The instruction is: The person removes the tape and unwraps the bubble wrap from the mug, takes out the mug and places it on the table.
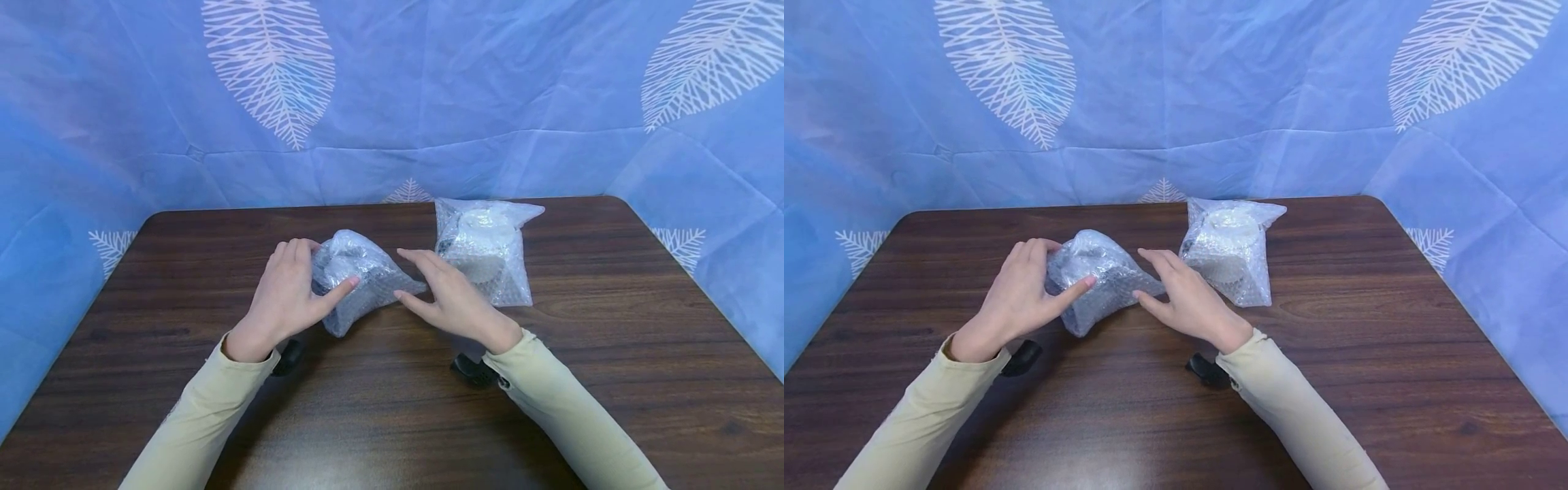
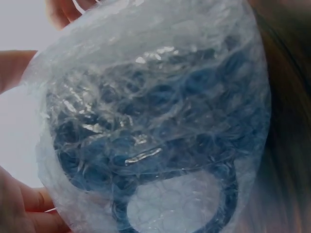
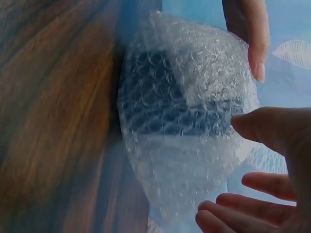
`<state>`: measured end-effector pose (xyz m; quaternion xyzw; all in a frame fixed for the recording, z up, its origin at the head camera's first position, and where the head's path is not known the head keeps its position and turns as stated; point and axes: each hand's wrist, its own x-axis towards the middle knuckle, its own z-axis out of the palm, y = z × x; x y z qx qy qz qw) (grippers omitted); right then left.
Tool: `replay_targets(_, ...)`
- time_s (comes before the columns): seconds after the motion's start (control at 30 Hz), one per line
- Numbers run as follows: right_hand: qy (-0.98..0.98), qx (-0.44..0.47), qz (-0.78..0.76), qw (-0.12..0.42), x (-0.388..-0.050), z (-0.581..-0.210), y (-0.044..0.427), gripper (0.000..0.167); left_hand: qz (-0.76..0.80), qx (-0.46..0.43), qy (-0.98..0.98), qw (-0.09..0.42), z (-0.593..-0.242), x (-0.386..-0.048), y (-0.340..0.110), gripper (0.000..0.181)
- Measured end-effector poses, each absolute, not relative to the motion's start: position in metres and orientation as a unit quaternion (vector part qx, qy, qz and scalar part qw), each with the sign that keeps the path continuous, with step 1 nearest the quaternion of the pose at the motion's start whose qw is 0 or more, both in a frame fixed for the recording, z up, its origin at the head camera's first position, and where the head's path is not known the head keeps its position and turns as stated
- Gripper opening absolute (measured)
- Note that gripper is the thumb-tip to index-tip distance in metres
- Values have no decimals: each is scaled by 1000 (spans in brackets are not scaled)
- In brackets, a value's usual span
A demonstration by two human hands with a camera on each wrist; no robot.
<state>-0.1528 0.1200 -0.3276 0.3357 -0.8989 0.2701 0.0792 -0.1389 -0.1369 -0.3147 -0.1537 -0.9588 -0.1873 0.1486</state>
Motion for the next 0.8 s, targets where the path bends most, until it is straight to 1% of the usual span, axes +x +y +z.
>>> replay_targets(0.1, -898, 334, 280, 61, -152, -328, 118, 65, -183, -159, -959, 150, -314, -136, -134, 79)
replay_targets(0.37, -898, 333, 286, 23, -149, -332, 118, 67, -168, -171, -960, 145, -311, -127, -127, 78)
replay_targets(0.8, -896, 334, 292, 15, -143, -338, 123, 67, -152, -179, -961, 148, -311, -115, -118, 77)
